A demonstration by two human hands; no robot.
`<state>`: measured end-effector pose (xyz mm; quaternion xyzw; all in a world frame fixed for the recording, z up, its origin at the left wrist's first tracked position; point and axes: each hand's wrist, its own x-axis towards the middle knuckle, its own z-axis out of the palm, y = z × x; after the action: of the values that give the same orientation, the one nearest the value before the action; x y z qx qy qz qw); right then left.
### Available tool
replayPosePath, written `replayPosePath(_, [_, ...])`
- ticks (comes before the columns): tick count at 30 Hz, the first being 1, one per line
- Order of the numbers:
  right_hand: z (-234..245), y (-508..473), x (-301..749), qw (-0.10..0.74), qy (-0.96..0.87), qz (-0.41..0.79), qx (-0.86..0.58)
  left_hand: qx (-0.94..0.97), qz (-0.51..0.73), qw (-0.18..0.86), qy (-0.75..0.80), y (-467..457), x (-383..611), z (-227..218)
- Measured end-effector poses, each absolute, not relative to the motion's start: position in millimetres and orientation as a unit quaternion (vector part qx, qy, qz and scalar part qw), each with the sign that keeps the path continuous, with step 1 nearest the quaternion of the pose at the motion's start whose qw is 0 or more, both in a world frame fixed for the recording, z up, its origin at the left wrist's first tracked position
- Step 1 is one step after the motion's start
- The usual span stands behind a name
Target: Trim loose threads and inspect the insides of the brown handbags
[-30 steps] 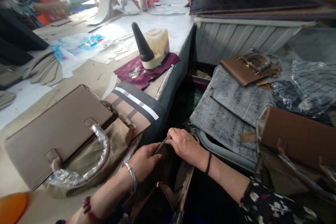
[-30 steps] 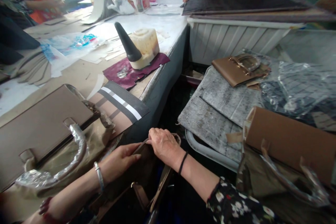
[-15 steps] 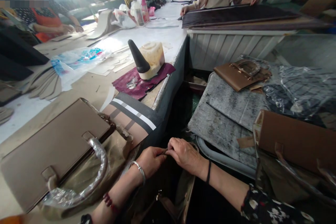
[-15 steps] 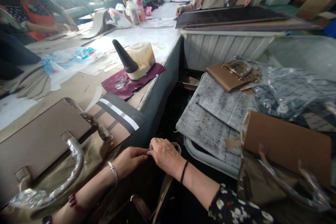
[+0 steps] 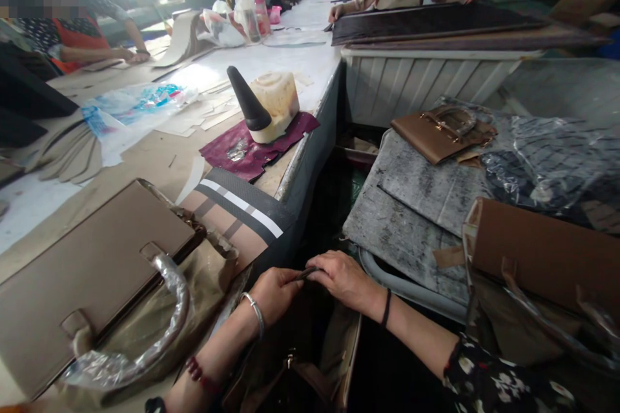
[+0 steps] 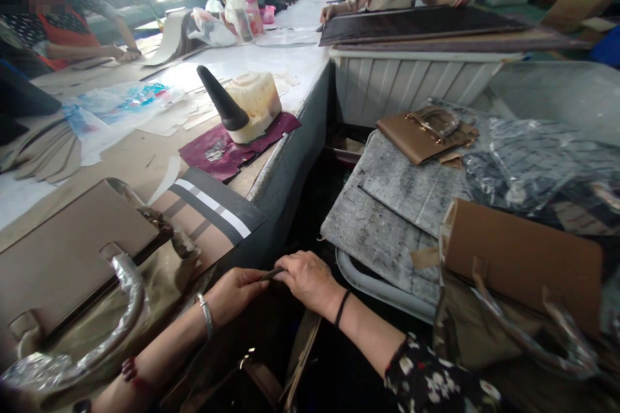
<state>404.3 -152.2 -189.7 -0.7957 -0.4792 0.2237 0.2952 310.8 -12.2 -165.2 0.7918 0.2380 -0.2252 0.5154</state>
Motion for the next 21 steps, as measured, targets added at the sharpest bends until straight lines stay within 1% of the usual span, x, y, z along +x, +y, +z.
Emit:
replayPosePath(8, [-192,-147,405,0.297,-0.43,0.255,-0.813,0.785,-0.231,0.511,0.264,-12,313,-168])
replayPosePath(12, [-192,-146,407,0.302,-0.42,0.264,-0.814,0.782,-0.253,0.504,0.266,-12,313,-167])
replayPosePath(21, [-197,-143,399,0.314,-0.402,0.281,-0.813,0.88,-0.295,0.305,0.215,-11,329,-170])
